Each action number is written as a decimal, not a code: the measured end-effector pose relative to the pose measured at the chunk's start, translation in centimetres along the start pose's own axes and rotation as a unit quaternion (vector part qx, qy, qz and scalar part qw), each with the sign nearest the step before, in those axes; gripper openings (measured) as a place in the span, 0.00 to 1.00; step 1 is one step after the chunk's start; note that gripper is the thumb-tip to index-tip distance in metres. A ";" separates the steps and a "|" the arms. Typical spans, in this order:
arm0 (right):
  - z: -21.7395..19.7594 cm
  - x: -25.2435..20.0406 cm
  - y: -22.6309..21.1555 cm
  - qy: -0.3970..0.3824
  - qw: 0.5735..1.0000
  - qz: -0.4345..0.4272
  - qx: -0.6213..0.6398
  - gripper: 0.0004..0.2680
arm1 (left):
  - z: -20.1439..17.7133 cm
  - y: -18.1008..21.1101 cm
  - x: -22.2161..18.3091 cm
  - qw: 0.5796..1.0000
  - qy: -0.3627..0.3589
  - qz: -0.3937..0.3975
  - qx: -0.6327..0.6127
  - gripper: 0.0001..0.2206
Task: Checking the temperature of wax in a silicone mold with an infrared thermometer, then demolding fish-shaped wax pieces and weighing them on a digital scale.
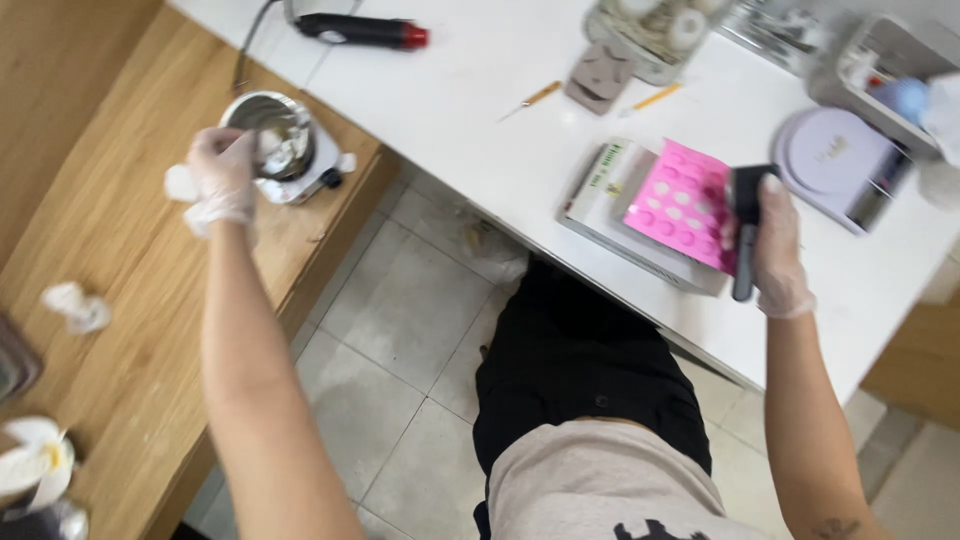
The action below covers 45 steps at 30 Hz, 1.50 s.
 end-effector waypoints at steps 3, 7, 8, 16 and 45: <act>0.0 0.6 -0.2 0.000 1.000 -0.022 0.004 0.20 | -1.1 1.1 -1.3 0.997 -0.023 -0.054 -0.041 0.07; 0.5 -0.1 -1.7 -0.004 0.999 -0.028 0.033 0.21 | -0.4 -0.6 -1.3 0.997 -0.071 -0.019 0.008 0.11; 0.7 -0.3 -2.2 -0.016 0.999 -0.032 0.036 0.21 | -0.3 2.2 -1.9 0.983 -0.077 0.060 0.158 0.17; 1.2 -1.1 -3.3 -0.026 0.999 -0.025 0.035 0.22 | 1.6 39.9 -16.4 0.754 -0.398 0.058 0.519 0.28; -0.2 0.0 -0.8 -0.025 0.990 0.045 0.128 0.22 | 26.2 37.3 -26.7 0.922 -0.387 -0.002 -0.018 0.24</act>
Point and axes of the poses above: each hand's wrist, its own x-axis towards the middle knuckle, its own z-axis out of the palm, y = z × x, the point moved 3 cm from there along x, towards the middle knuckle, and after that the axes turned 6 degrees about z, right-handed, at the moved point
